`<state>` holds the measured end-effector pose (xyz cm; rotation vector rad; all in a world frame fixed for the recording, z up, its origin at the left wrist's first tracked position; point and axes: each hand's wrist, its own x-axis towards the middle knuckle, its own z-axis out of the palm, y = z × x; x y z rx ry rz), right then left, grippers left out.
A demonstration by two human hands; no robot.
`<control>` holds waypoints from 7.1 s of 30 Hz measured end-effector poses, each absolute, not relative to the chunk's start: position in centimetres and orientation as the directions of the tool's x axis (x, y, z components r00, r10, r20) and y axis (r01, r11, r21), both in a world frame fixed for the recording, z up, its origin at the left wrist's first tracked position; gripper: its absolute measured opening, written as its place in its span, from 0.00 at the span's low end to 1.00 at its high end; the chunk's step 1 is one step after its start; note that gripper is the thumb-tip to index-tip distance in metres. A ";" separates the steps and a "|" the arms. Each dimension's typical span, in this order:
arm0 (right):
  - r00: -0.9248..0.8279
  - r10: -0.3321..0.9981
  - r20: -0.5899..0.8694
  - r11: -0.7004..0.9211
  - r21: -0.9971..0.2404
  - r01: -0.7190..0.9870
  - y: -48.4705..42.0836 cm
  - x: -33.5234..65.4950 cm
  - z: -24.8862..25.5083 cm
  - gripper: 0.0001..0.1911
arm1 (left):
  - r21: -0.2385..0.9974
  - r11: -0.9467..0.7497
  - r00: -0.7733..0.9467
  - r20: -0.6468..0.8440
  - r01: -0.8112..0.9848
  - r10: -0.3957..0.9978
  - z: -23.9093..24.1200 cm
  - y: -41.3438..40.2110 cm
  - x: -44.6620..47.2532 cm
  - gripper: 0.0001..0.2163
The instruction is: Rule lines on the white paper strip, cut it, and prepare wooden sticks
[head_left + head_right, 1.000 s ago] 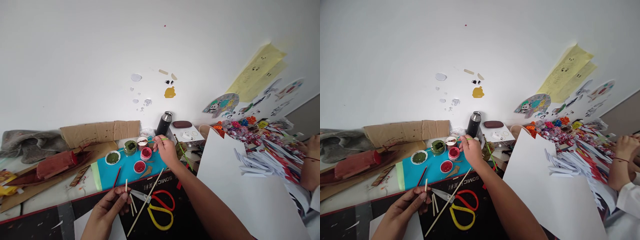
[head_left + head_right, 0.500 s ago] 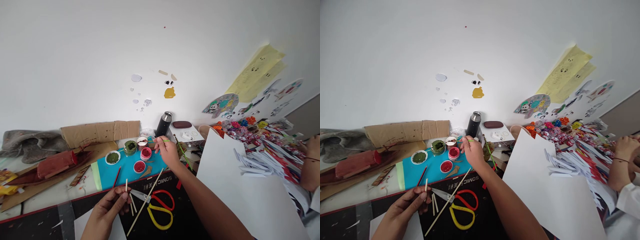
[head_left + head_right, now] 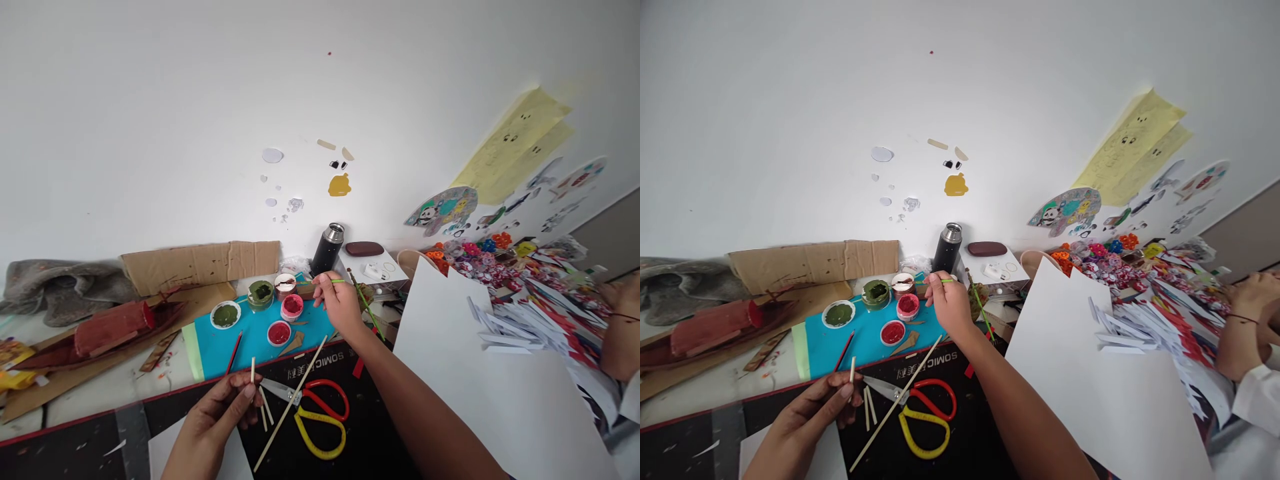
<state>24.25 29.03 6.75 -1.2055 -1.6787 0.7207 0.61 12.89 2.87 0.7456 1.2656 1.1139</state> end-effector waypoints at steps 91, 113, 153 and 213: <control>-0.073 0.929 0.363 0.359 -0.837 0.413 29.8 22.8 6.7 0.23 | 0.931 0.303 -0.079 -0.324 -0.203 0.943 3.3 13.1 1.1 0.28; 0.071 0.950 0.305 0.299 -0.950 0.090 27.1 22.8 8.7 0.29 | 0.940 0.200 -0.054 -0.223 -0.278 0.973 4.8 12.7 1.1 0.25; -0.067 0.957 0.284 0.278 -0.957 -0.087 15.7 21.2 11.6 0.26 | 0.873 0.153 -0.029 -0.188 -0.463 0.982 6.8 12.7 0.8 0.25; -0.093 0.965 0.245 0.230 -0.961 -0.151 15.8 21.4 11.7 0.27 | 0.810 0.190 0.100 -0.162 -0.554 0.982 6.4 12.3 1.0 0.25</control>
